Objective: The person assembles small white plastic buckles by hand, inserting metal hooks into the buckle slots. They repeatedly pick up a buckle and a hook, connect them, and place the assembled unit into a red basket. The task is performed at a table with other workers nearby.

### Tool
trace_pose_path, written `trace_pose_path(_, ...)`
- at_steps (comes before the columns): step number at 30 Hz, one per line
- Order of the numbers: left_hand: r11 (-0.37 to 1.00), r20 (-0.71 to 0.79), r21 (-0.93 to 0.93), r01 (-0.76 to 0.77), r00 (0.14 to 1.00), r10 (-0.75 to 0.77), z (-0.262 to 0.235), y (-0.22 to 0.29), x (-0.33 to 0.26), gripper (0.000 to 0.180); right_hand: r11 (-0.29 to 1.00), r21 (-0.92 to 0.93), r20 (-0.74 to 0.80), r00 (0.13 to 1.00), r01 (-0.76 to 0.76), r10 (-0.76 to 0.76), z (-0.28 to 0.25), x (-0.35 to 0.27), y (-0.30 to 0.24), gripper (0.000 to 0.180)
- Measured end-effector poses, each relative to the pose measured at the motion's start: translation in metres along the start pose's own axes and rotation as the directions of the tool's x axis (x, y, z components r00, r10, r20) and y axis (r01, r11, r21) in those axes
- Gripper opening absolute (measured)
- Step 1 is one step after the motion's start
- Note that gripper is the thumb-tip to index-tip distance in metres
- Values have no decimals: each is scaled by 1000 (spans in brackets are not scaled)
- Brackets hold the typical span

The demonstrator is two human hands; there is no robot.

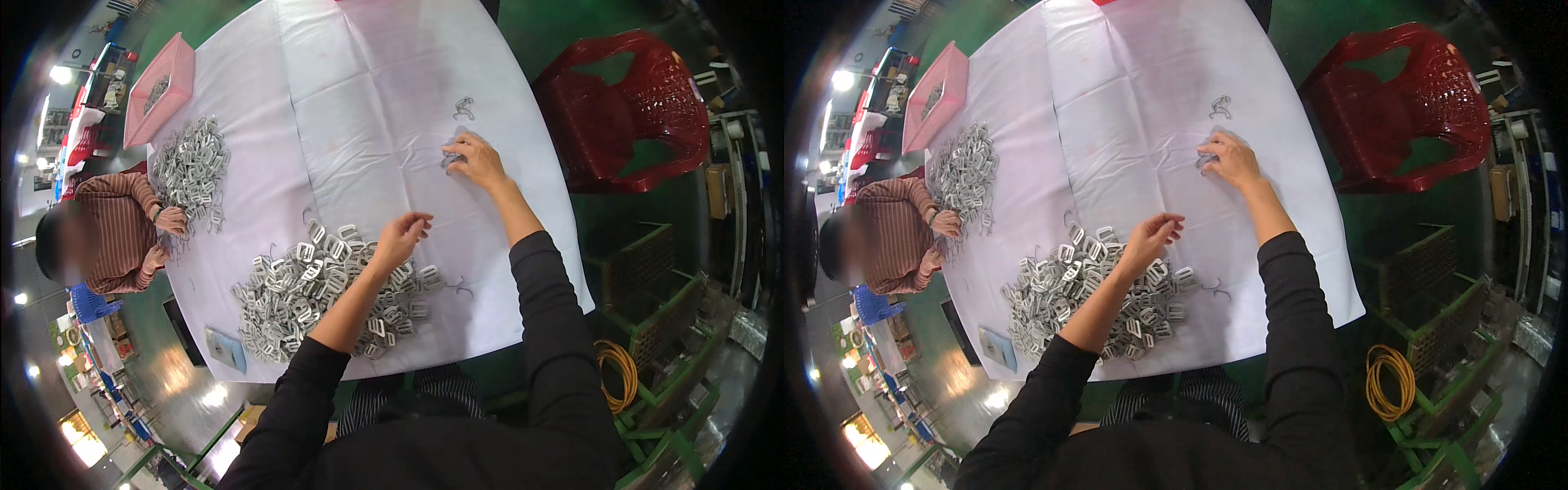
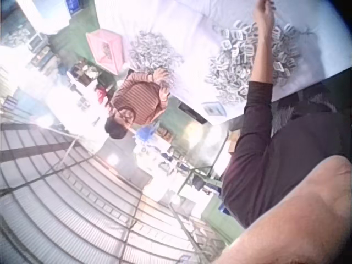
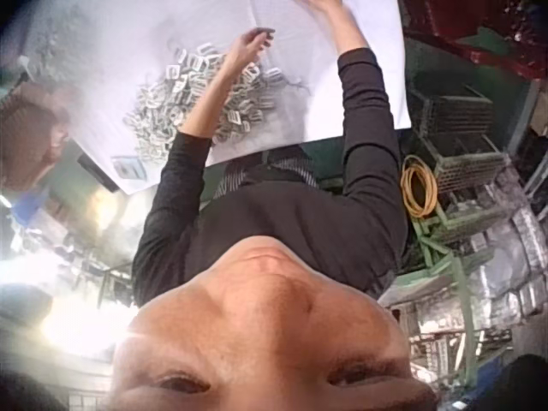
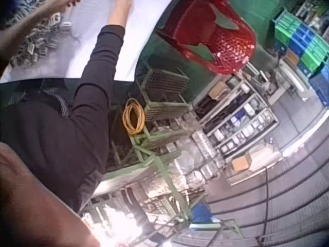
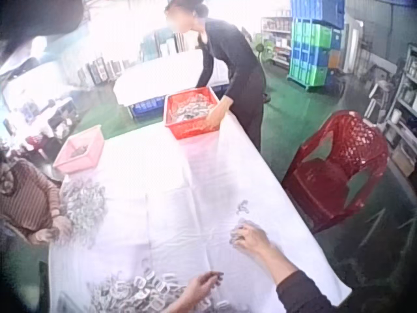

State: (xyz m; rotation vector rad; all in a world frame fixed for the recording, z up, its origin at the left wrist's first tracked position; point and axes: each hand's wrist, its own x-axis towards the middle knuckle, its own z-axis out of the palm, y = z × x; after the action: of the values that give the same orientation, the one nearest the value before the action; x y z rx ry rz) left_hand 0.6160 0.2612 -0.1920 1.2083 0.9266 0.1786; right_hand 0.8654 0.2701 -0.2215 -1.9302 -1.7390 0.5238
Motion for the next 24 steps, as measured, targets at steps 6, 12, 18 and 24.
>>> trace_pose_path(6,926,-100,-377,32,992,-75,-1,7,47,29,989,-124,59,996,75,-68,10,10,-1,17)
trace_pose_path(12,571,-12,-820,51,994,-107,3,13,83,41,991,135,-16,1000,-25,27,14,4,-23,11)
trace_pose_path(18,326,-89,-945,-11,971,-224,5,21,100,39,991,-1,-15,991,134,-134,-18,50,-14,32)
trace_pose_path(24,354,-121,-935,-25,961,-250,0,17,106,41,973,-218,-63,994,77,-92,-38,95,57,41)
